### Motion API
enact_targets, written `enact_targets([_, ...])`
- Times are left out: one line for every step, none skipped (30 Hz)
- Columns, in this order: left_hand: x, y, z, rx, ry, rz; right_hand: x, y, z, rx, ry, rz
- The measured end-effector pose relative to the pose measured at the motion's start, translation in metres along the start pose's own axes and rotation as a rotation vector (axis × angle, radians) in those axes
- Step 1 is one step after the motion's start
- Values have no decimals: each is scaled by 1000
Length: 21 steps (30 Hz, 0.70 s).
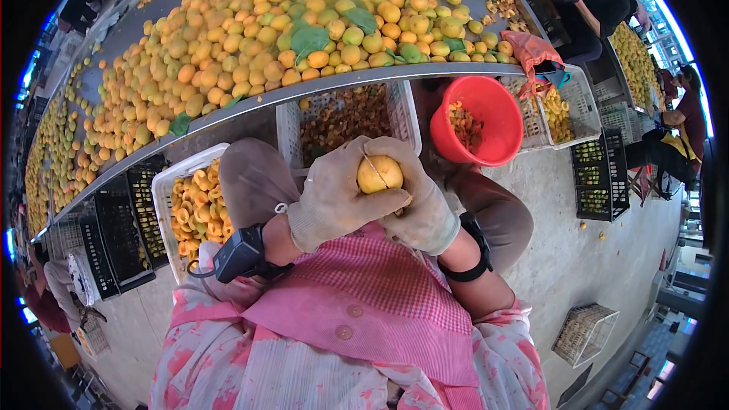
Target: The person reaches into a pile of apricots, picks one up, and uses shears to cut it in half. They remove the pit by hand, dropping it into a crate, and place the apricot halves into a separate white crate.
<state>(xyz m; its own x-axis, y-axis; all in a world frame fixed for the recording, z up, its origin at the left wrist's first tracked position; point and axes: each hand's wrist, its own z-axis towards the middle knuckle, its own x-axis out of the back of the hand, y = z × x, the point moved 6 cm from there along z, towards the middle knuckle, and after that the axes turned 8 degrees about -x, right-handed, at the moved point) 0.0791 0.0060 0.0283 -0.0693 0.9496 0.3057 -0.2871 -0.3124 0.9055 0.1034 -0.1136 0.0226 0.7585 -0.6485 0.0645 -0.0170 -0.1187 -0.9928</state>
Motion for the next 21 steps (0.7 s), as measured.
enact_targets([0,0,-1,4,0,0,0,2,1,-3,-2,2])
enact_targets([0,1,-3,-19,12,-19,0,-2,2,115,10,-56])
enact_targets([0,2,-4,-42,25,-37,-1,-7,1,233,22,-115])
enact_targets([0,1,-5,-39,25,-38,-1,-6,1,230,21,-113])
enact_targets([0,1,-6,-54,20,-39,-3,-3,2,173,-33,-40])
enact_targets([-1,1,-6,-70,16,-40,-4,-1,2,116,-87,32])
enact_targets([-1,1,-7,-66,17,-43,-3,-4,1,111,-88,33])
enact_targets([-1,3,-9,-70,16,-57,-4,-5,0,46,-141,98])
enact_targets([-1,4,-11,-73,15,-70,-6,-5,-1,-18,-194,164])
enact_targets([-1,5,-14,-67,17,-70,-6,-7,-2,-23,-197,167])
enact_targets([-2,6,-17,-51,28,-62,-6,-8,-3,-27,-207,158])
enact_targets([-2,6,-19,-35,38,-54,-5,-9,-4,-31,-217,150])
enact_targets([-2,5,-21,-28,39,-55,-2,-12,-7,-36,-219,154])
enact_targets([-2,8,-21,-95,26,-83,-1,-6,-11,-225,-267,216])
enact_targets([-2,11,-23,-160,11,-113,-3,1,-18,-417,-310,280])
enact_targets([-2,12,-24,-153,11,-118,-5,-1,-19,-424,-311,283])
enact_targets([-2,11,-22,-99,-18,-189,-4,-6,-17,-365,-258,236])
enact_targets([-4,9,-23,-44,-50,-260,-3,-11,-16,-306,-202,192])
enact_targets([-7,6,-22,42,-18,-442,-1,-14,-15,-356,-187,180])
enact_targets([-7,9,-19,35,-17,-435,-2,-12,-13,-346,-189,177])
enact_targets([-8,8,-17,130,-9,-530,-2,-8,-9,-307,-143,174])
